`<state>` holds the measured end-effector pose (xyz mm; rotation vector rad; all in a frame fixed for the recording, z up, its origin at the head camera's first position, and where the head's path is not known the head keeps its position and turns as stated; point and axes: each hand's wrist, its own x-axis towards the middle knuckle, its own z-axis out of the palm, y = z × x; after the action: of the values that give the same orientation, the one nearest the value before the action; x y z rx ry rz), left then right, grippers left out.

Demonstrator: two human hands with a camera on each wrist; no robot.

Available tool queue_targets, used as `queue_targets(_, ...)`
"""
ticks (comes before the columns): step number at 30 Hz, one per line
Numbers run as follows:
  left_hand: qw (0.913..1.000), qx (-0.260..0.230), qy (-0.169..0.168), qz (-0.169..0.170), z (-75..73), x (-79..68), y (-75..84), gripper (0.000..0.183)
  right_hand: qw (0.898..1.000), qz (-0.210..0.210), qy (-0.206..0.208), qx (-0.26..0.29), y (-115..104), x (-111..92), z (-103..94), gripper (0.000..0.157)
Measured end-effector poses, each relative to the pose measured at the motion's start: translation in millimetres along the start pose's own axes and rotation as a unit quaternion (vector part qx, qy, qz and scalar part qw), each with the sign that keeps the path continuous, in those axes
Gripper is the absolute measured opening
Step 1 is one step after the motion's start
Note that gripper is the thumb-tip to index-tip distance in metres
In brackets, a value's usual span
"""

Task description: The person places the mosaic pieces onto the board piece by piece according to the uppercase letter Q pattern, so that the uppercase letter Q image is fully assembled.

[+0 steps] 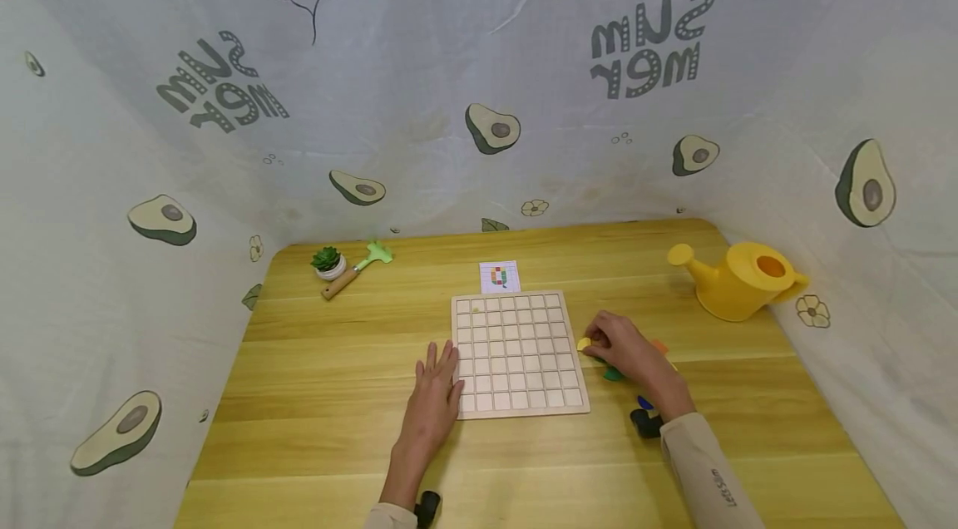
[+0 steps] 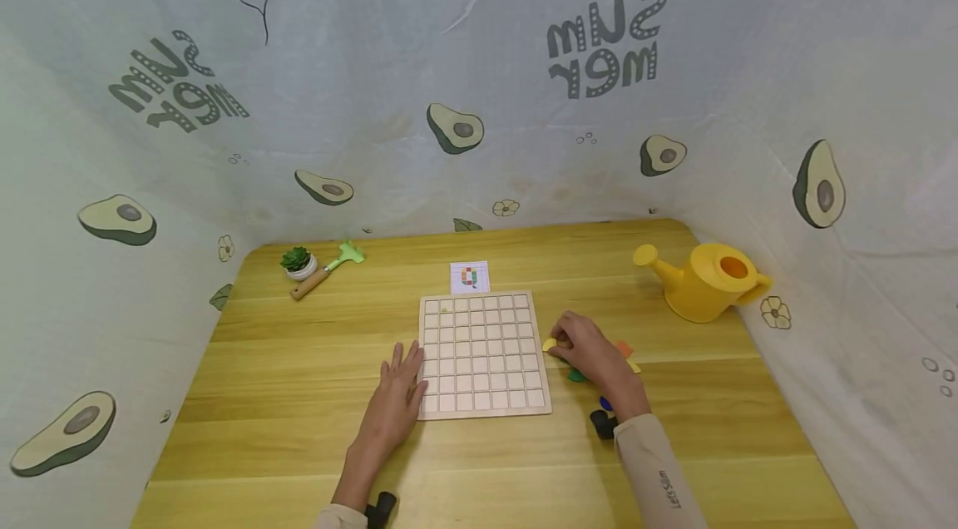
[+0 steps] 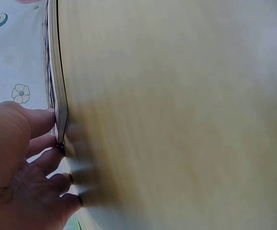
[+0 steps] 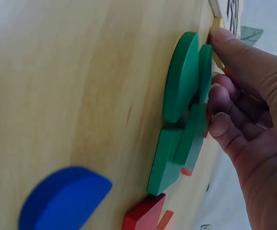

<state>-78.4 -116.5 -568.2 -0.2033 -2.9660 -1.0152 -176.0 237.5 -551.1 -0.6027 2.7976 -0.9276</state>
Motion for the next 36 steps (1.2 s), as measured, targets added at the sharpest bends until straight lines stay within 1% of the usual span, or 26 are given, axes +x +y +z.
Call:
queue_targets(2, 1.0000, 0.000, -0.001, -0.001, -0.3, 0.3, 0.4, 0.056, 1.000, 0.012, -0.003, 0.013, -1.6, -0.4, -1.2, 0.014)
queue_targets(5, 1.0000, -0.001, 0.000, 0.000, -0.9, 0.7, 1.0, 0.056, 1.000, 0.017, -0.001, 0.021, -3.0, -0.1, -2.8, 0.014)
queue_targets(11, 1.0000, -0.005, 0.002, 0.002, -1.1, 1.1, 0.3, 0.056, 1.000, -0.001, 0.006, 0.024, -2.6, 2.9, -3.0, 0.021)
queue_targets(14, 1.0000, -0.004, 0.001, 0.003, -0.9, 1.2, 0.2, 0.056, 1.000, -0.004, 0.003, 0.026, -3.7, 3.4, -4.4, 0.019)
queue_targets(17, 1.0000, -0.002, 0.000, 0.000, -0.5, 1.2, 0.0, 0.057, 1.000, 0.007, -0.003, 0.030, -5.4, 4.0, -6.0, 0.016)
queue_targets(21, 1.0000, 0.003, -0.002, -0.004, 0.2, 0.5, -0.2, 0.057, 0.999, 0.026, -0.016, 0.043, -8.1, 3.6, -7.3, 0.017)
queue_targets(30, 1.0000, 0.005, 0.001, 0.004, 2.9, -1.5, -4.3, 0.056, 1.000, 0.025, -0.011, 0.014, -7.6, -1.0, 1.3, 0.017)
queue_targets(36, 0.9999, 0.005, 0.005, 0.011, 4.7, -2.4, -7.0, 0.056, 0.999, 0.032, 0.016, 0.007, -5.7, -3.2, 7.7, 0.018)
